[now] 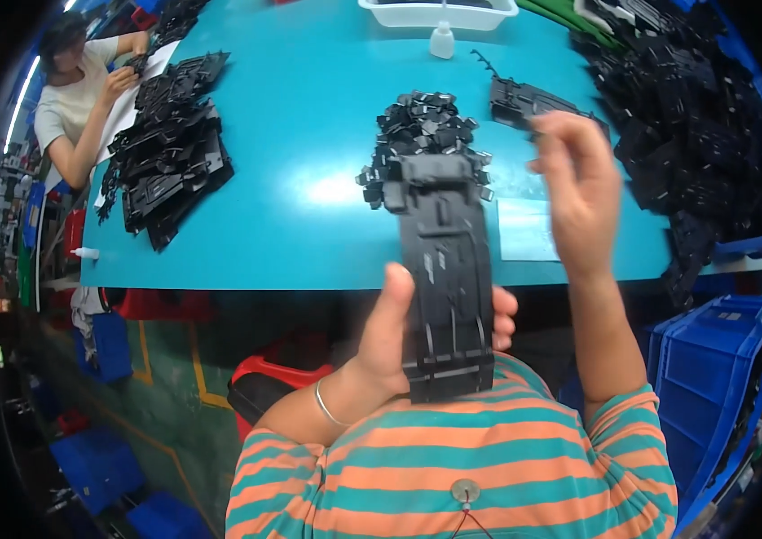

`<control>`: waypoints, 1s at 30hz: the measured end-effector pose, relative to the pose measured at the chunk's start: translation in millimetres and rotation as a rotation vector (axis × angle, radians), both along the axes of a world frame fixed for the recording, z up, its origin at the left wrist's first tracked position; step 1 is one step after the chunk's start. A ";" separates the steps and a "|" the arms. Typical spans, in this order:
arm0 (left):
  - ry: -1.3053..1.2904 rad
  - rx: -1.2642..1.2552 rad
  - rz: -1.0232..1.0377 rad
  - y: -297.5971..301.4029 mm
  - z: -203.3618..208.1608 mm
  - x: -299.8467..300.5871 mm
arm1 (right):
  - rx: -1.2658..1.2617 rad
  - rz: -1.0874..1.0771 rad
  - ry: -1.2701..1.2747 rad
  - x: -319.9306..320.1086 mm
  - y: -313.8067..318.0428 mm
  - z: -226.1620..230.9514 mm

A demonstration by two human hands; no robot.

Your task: The person assembles toy car chassis by picking up small plastic components, pressing them against an adhesive pad, attaching them to the chassis frames by hand, and stacking the assembled chassis.

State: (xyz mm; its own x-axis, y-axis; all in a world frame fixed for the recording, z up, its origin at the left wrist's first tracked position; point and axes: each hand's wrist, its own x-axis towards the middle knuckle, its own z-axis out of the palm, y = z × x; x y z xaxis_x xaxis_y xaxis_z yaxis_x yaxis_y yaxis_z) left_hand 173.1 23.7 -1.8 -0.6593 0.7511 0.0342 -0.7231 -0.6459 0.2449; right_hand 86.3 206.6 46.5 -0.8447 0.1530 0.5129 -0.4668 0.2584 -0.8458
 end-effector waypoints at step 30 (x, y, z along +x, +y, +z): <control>0.164 -0.465 0.595 10.9 22.5 -15.8 | 0.658 0.078 0.520 104.0 -26.4 -23.2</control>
State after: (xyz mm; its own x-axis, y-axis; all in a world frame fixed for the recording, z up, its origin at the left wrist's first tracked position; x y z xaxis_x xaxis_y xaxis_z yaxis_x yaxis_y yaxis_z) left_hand 157.2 34.6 20.7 -0.9704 0.2326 -0.0654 -0.2169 -0.7192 0.6601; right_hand 190.3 180.2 23.3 -0.4720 -0.3621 0.8038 -0.7921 0.5744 -0.2064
